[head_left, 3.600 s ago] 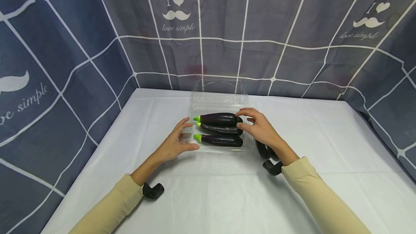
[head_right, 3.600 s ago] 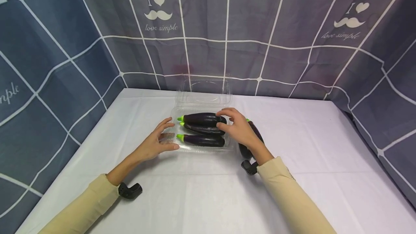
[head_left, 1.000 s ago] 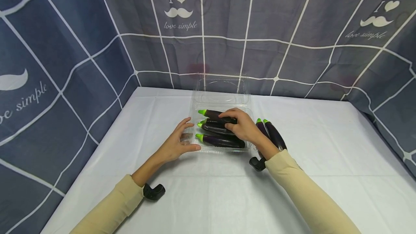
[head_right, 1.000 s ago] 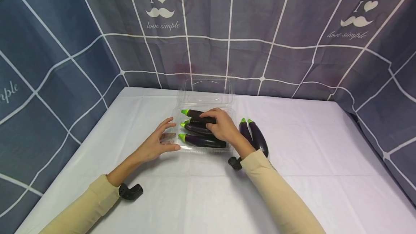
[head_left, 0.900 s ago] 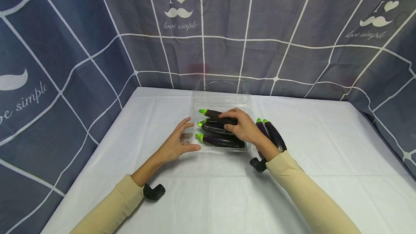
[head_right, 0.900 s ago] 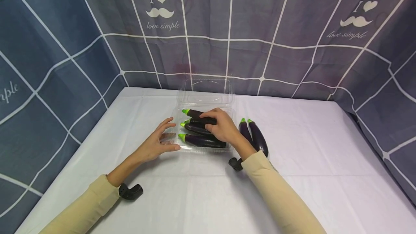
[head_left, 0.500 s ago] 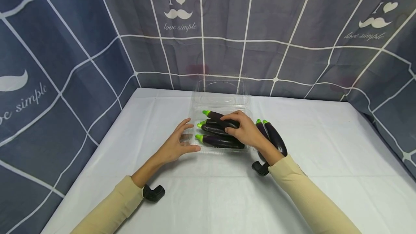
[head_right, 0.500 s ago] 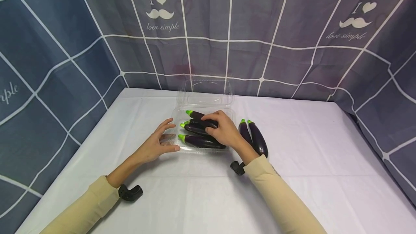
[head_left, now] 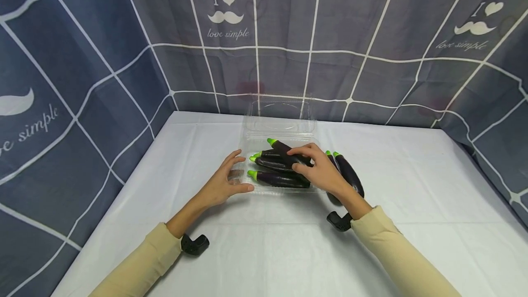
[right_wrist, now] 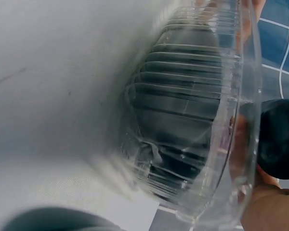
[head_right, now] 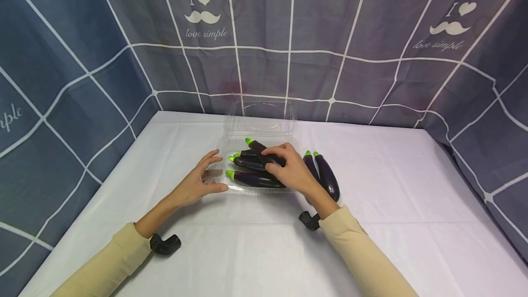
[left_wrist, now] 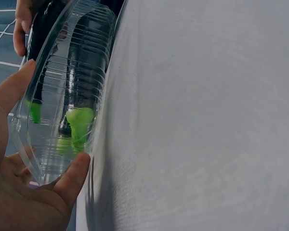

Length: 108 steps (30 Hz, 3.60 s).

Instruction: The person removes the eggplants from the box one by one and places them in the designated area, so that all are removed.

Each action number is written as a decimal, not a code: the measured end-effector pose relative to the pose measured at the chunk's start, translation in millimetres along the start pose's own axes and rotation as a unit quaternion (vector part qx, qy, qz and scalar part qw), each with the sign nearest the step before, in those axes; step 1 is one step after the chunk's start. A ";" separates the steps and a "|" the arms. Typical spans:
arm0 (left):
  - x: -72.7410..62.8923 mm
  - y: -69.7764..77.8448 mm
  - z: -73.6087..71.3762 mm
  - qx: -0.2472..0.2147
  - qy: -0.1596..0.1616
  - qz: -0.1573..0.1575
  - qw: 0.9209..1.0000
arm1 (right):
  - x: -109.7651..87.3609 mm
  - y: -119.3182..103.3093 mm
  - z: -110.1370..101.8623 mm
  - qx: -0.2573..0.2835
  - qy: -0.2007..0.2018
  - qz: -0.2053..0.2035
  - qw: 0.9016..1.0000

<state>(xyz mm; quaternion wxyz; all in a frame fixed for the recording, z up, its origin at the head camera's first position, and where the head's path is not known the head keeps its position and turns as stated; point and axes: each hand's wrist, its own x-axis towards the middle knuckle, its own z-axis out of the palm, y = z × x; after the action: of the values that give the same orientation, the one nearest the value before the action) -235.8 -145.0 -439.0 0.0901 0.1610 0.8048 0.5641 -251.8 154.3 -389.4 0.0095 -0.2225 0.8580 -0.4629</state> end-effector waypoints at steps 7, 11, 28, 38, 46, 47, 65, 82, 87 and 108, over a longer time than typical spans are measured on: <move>-0.4 1.2 0.5 0.002 0.000 0.000 1.000 | -11.3 1.2 -9.2 0.023 0.003 0.016 1.000; -0.3 1.4 0.7 0.001 0.000 0.002 1.000 | -16.9 3.3 -13.8 0.021 0.008 0.022 1.000; -0.6 2.2 1.4 0.003 -0.001 0.000 1.000 | -34.0 12.0 -31.0 0.067 0.025 0.004 0.997; -0.4 2.4 0.4 0.001 -0.001 0.004 1.000 | -47.7 10.8 -42.2 0.074 0.034 0.033 0.996; 0.0 0.3 0.5 0.001 -0.001 0.005 1.000 | -57.5 20.9 -51.1 0.061 0.046 0.041 0.996; 0.0 0.3 0.4 0.002 -0.001 0.004 1.000 | -58.9 22.2 -52.6 0.059 0.048 0.045 0.996; -0.5 0.1 -0.1 -0.001 0.000 -0.001 1.000 | -87.1 45.0 -76.6 0.025 0.072 0.074 0.994; -1.0 1.6 -0.5 0.000 -0.001 0.002 1.000 | -103.7 74.8 -101.0 -0.001 0.068 0.125 0.990; -0.2 0.7 0.4 0.006 0.000 0.004 1.000 | -106.3 80.2 -102.2 0.004 0.076 0.138 0.987; -0.7 0.7 1.5 0.006 -0.002 0.002 1.000 | -101.3 93.9 -102.3 0.000 0.053 0.162 0.985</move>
<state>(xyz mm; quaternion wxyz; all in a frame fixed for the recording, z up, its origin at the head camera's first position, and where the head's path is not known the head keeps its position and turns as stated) -234.5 -143.6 -438.9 0.0896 0.1641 0.8078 0.5590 -218.3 319.0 -425.2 0.0384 -0.0557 0.8818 -0.4667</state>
